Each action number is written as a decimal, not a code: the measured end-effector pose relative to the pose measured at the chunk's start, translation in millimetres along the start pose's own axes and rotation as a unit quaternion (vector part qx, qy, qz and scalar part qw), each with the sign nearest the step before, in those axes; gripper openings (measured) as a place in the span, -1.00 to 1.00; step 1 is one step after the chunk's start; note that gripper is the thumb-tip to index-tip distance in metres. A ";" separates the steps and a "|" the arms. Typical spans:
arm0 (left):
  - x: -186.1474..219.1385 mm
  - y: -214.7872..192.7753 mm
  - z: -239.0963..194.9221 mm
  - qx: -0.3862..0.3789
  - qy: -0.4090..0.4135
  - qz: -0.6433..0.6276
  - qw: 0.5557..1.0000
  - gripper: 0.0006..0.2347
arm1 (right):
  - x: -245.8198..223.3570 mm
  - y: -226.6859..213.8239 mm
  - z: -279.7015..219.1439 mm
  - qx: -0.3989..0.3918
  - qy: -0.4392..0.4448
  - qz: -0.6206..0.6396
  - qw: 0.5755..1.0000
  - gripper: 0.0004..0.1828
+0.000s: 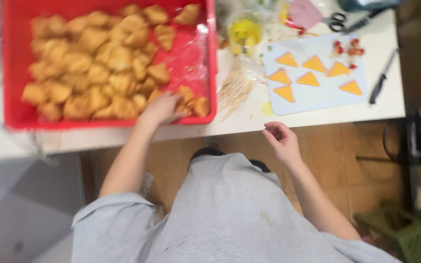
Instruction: The person assembles croissant sandwiches by spreading a yellow sauce inside split croissants, then layering ham, cheese, cucumber, and tomato. Each sandwich is secured with a toothpick and placed into a red tray.
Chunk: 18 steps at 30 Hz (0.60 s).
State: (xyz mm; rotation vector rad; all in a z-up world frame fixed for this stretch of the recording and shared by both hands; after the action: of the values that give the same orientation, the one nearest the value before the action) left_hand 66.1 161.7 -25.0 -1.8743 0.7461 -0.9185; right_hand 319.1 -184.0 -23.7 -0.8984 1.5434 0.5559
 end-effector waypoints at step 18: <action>194.7 -37.9 102.8 0.163 -0.059 -0.515 0.839 -0.57 | -89.4 36.0 125.9 -0.028 0.074 0.296 0.952 -0.42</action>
State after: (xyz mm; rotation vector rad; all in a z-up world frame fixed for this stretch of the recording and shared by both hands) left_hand 262.0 70.9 32.4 -1.9395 -0.5861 -1.4316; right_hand 366.0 -44.6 35.5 -0.5117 1.9522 0.9790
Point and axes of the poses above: each hand's wrist, its own z-axis towards the middle knuckle, its own y-axis out of the palm, x = y × z, the point moved 2 cm from there along z, towards the middle knuckle, and after that the axes turned 9 degrees about z, right-handed, at the moved point
